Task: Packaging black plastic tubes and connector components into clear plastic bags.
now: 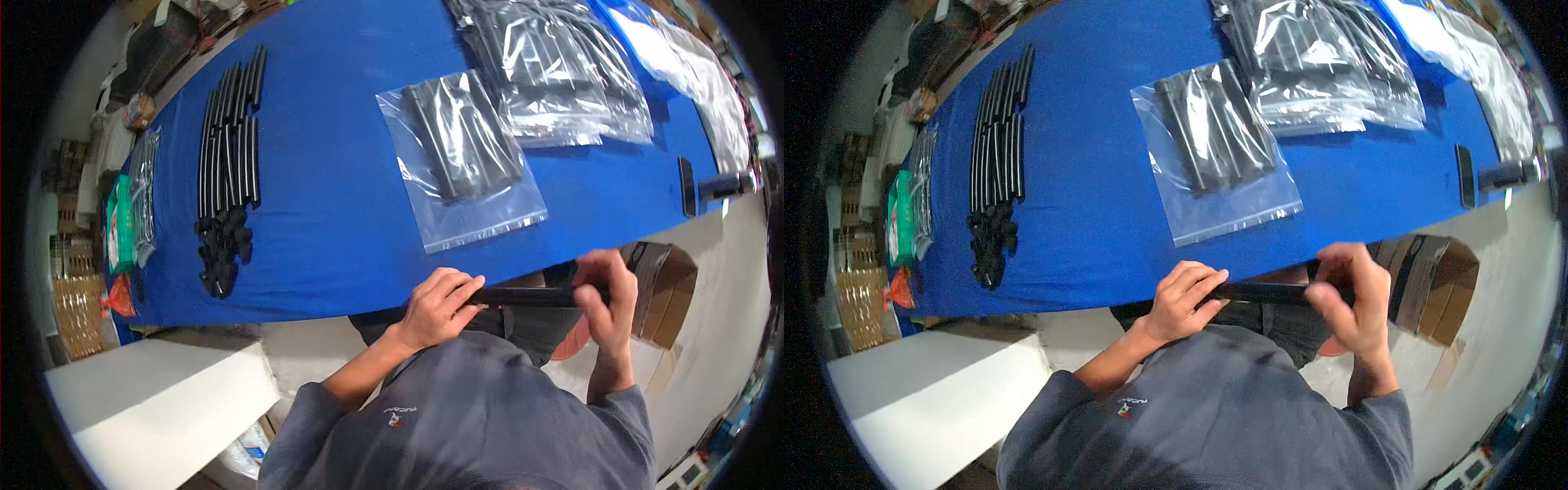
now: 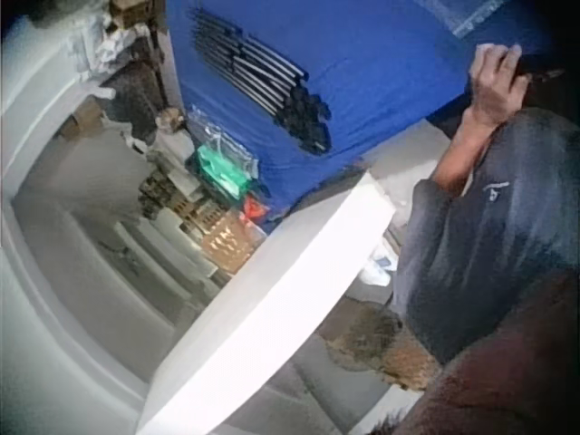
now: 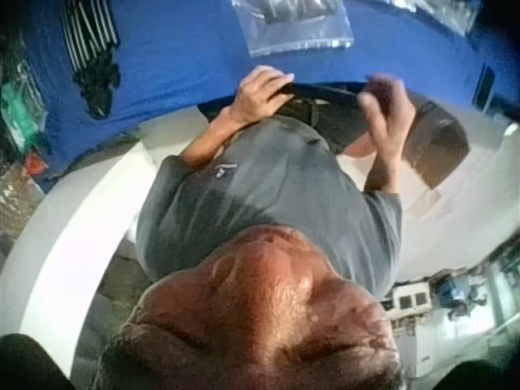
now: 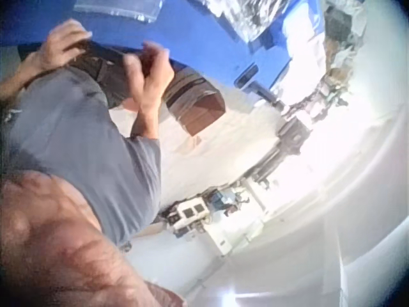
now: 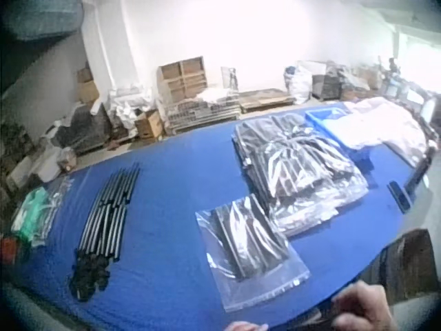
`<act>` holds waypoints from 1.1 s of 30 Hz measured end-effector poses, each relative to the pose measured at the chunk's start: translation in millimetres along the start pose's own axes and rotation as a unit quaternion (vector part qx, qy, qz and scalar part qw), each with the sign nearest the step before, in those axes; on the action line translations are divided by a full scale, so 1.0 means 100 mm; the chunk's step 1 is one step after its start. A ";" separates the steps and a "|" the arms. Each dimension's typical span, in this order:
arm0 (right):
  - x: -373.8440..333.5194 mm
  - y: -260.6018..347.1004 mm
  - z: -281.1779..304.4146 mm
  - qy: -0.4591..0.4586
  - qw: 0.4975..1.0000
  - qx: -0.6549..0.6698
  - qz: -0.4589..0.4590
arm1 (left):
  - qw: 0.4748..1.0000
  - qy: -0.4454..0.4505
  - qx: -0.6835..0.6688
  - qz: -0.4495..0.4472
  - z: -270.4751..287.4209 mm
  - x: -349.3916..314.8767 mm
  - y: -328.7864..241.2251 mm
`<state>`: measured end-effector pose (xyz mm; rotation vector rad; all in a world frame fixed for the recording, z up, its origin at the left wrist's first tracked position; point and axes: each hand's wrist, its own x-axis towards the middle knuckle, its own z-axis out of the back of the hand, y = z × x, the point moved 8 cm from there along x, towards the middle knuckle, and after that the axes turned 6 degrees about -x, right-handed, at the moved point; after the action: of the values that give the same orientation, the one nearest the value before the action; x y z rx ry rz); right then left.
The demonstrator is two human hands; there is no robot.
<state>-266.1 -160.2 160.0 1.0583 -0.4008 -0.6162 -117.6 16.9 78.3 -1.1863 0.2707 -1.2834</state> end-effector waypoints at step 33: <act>-0.98 -1.01 -0.65 0.078 0.939 0.288 -0.171 | 0.966 0.094 0.239 -0.022 -0.06 0.22 0.16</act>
<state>-331.0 -87.4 39.1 1.7511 -0.2613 -0.7359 -104.9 -7.2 72.6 -0.6646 0.0623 -1.4039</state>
